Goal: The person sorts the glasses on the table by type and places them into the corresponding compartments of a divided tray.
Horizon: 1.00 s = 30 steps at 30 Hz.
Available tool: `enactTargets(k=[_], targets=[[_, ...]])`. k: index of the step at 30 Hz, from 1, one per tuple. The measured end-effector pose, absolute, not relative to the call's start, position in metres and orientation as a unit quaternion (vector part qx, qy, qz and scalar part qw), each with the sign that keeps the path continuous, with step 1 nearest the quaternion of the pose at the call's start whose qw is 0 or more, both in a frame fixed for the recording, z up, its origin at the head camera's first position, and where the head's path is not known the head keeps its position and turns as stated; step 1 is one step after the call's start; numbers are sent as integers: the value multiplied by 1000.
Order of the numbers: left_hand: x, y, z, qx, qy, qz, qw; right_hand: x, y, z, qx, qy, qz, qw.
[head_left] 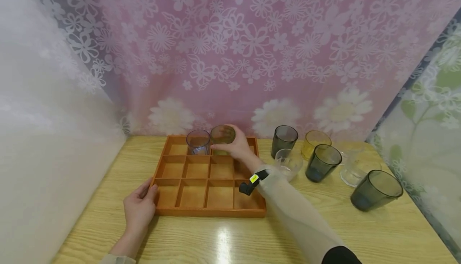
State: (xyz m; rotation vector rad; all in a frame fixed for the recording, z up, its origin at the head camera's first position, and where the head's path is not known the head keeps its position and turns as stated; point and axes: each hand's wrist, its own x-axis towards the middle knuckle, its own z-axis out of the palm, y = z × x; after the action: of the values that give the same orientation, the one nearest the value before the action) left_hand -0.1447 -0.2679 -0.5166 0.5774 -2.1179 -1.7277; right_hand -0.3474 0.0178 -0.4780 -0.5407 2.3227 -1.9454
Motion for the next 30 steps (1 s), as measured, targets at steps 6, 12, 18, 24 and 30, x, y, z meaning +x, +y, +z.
enactTargets(k=[6,12,18,24,30], targets=[[-145,-267,-516,201,-755,-598,177,-348,19,-479,-174,792,-584,28],[-145,-265,-515,197,-754,-601,179,-348,19,-478,-176,818,-547,26],[-144,-266,-515,201,-752,-603,174,-347,21,-479,-176,820,-544,36],[-144,-266,-516,204,-752,-604,168,-344,30,-477,-180,812,-554,45],[-145,-266,-517,202,-754,-598,181,-336,48,-473,-186,803,-565,43]])
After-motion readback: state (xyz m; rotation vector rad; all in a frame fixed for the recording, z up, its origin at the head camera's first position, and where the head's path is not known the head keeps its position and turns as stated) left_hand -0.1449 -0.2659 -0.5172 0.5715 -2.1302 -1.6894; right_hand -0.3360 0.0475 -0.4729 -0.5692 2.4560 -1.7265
